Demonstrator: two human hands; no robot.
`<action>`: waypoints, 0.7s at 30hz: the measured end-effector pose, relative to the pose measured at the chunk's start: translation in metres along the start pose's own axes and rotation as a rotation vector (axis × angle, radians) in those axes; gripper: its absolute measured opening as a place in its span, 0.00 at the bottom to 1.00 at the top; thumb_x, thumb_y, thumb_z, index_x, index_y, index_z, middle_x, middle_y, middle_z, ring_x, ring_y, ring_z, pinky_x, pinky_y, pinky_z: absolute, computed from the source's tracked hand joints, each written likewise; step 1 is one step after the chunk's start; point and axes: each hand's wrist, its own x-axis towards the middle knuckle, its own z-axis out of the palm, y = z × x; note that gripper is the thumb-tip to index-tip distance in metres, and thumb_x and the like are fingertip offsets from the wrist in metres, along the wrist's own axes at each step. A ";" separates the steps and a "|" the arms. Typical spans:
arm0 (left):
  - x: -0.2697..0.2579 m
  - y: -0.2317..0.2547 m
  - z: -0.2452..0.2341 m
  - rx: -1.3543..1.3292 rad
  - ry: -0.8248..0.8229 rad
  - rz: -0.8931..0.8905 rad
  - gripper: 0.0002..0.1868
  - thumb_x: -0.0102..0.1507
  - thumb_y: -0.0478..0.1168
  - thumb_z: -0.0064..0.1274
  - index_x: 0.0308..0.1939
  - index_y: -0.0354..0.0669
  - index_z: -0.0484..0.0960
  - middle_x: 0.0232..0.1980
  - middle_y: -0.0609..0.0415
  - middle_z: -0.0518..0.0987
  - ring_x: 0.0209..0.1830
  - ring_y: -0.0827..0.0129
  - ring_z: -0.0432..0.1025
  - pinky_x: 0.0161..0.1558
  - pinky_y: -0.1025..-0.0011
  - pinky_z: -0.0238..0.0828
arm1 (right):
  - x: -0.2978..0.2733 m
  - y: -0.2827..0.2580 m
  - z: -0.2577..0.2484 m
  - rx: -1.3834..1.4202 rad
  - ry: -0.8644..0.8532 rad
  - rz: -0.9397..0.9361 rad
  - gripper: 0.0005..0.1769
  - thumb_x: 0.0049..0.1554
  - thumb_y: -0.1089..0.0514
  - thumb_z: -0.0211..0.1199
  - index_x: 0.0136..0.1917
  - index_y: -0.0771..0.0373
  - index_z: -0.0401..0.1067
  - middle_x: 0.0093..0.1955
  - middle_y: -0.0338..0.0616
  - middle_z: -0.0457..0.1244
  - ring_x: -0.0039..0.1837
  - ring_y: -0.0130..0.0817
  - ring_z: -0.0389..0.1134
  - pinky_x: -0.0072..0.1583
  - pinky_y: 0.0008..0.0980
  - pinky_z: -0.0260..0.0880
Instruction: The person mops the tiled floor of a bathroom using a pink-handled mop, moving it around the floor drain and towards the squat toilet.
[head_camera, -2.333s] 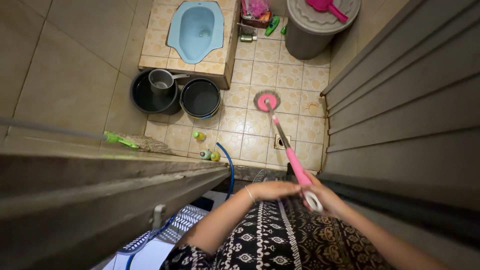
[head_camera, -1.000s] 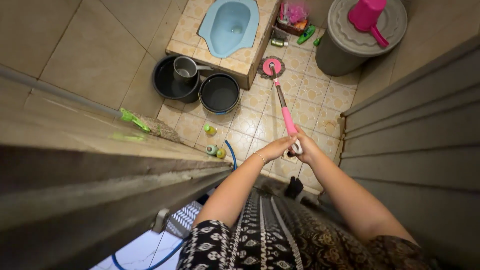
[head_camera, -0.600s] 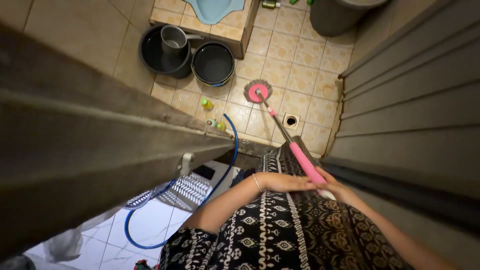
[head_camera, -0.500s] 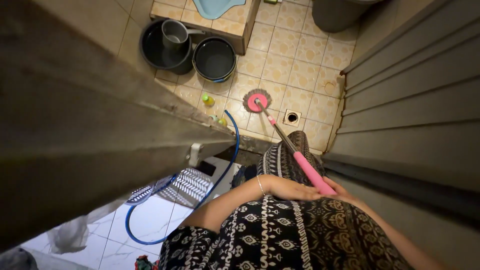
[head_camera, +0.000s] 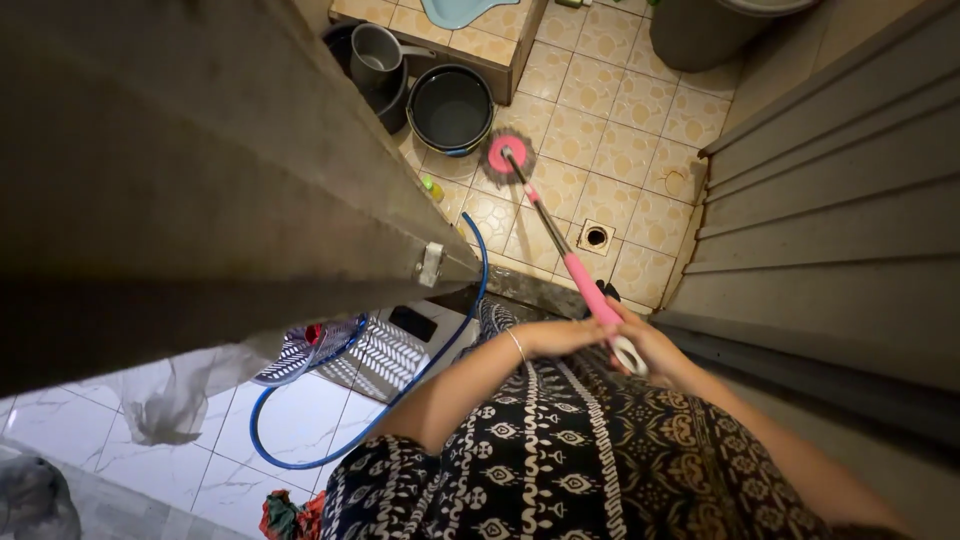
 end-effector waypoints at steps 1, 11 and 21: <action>0.002 -0.008 -0.011 -0.072 0.068 0.004 0.50 0.67 0.76 0.30 0.77 0.40 0.57 0.77 0.42 0.64 0.79 0.57 0.55 0.77 0.64 0.48 | 0.006 -0.012 0.014 0.020 0.058 0.048 0.46 0.55 0.58 0.55 0.84 0.42 0.45 0.38 0.44 0.64 0.29 0.31 0.65 0.30 0.30 0.67; 0.011 0.010 0.002 0.053 -0.008 -0.080 0.46 0.69 0.73 0.26 0.72 0.39 0.70 0.69 0.42 0.77 0.71 0.58 0.68 0.72 0.64 0.59 | -0.039 -0.011 -0.006 -0.066 0.071 0.087 0.42 0.60 0.53 0.55 0.84 0.42 0.46 0.37 0.41 0.65 0.32 0.28 0.66 0.30 0.27 0.65; 0.007 0.083 0.078 0.051 -0.457 0.021 0.52 0.69 0.75 0.19 0.81 0.36 0.53 0.83 0.40 0.53 0.85 0.55 0.46 0.79 0.65 0.44 | -0.067 0.143 -0.137 -0.298 0.041 0.098 0.42 0.60 0.52 0.56 0.84 0.47 0.46 0.59 0.40 0.56 0.51 0.29 0.61 0.48 0.31 0.62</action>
